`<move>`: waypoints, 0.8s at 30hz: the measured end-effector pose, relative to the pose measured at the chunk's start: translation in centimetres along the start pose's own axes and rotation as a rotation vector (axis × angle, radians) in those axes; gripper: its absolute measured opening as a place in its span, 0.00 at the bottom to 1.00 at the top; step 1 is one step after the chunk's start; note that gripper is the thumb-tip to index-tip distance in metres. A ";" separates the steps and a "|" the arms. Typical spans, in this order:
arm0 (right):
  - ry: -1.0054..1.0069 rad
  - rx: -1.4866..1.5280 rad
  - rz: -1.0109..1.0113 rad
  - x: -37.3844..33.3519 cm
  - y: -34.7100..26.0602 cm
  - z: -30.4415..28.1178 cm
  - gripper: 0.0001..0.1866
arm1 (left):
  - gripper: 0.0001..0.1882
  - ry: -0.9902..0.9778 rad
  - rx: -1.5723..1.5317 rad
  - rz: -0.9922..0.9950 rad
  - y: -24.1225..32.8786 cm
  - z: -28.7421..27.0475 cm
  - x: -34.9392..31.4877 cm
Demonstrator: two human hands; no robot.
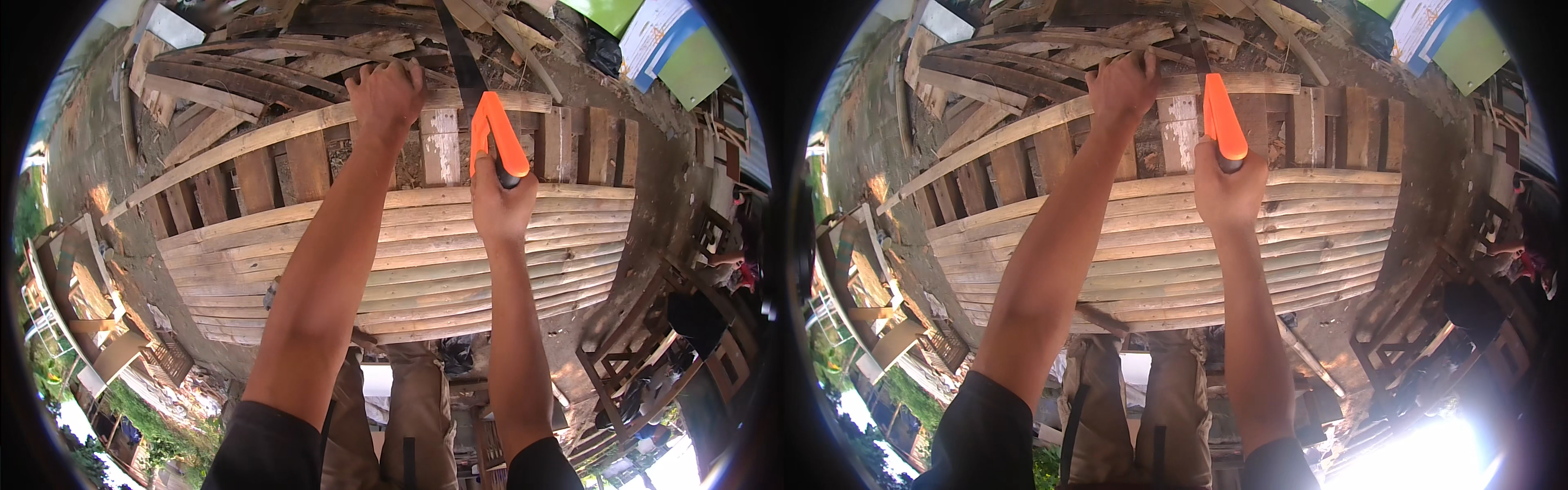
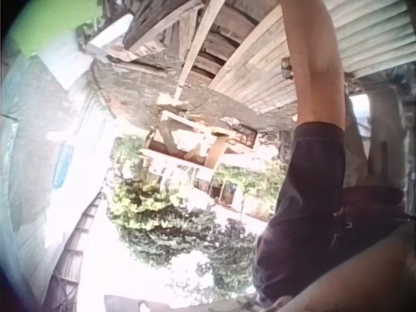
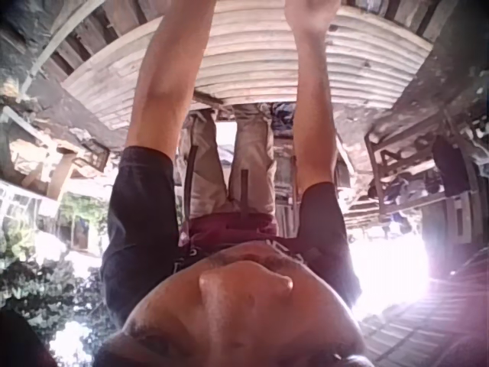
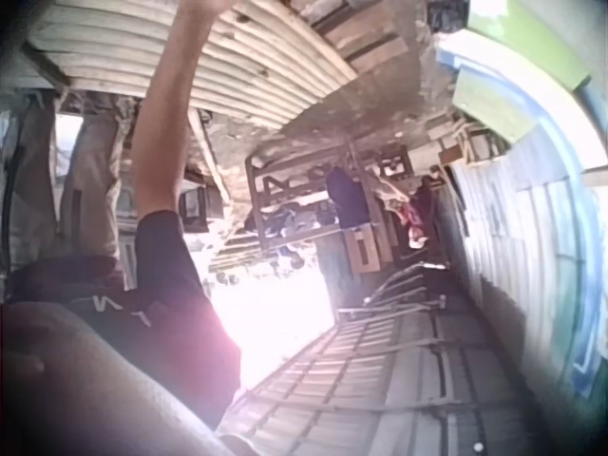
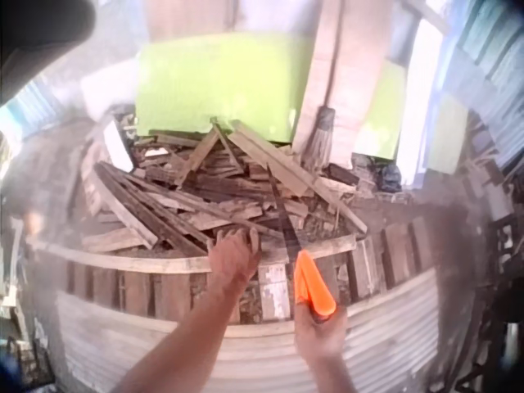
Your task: The person positions a wooden slat onto a pallet frame, then uses a hand saw to cut the slat to length. After cutting, the person uses a hammer to drive nails into the slat to secure it to the pallet frame.
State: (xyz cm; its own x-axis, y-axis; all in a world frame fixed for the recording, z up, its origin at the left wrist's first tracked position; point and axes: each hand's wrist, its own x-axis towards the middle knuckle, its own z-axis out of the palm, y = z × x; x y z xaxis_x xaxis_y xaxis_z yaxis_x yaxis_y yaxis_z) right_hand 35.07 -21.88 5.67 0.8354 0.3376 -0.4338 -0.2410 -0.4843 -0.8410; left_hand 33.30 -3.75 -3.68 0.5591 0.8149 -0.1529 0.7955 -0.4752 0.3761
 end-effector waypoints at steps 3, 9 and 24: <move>-0.010 0.007 -0.033 -0.2 0.4 0.1 0.12 | 0.28 -0.032 0.012 -0.100 1.8 0.1 0.2; -0.021 -0.091 -0.207 -1.2 0.3 -0.7 0.08 | 0.25 -0.104 -0.013 -0.179 2.7 0.2 0.7; -0.078 -0.152 0.044 -2.7 -4.5 -1.5 0.09 | 0.21 -0.035 0.073 -0.056 1.1 1.9 0.4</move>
State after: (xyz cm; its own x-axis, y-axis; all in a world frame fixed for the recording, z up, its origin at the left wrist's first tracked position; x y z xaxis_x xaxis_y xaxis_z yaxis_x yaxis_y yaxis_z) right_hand 34.61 -21.79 11.14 0.7835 0.3718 -0.4978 -0.1944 -0.6143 -0.7647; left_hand 34.84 -4.56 -5.03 0.5201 0.8293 -0.2041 0.8398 -0.4531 0.2991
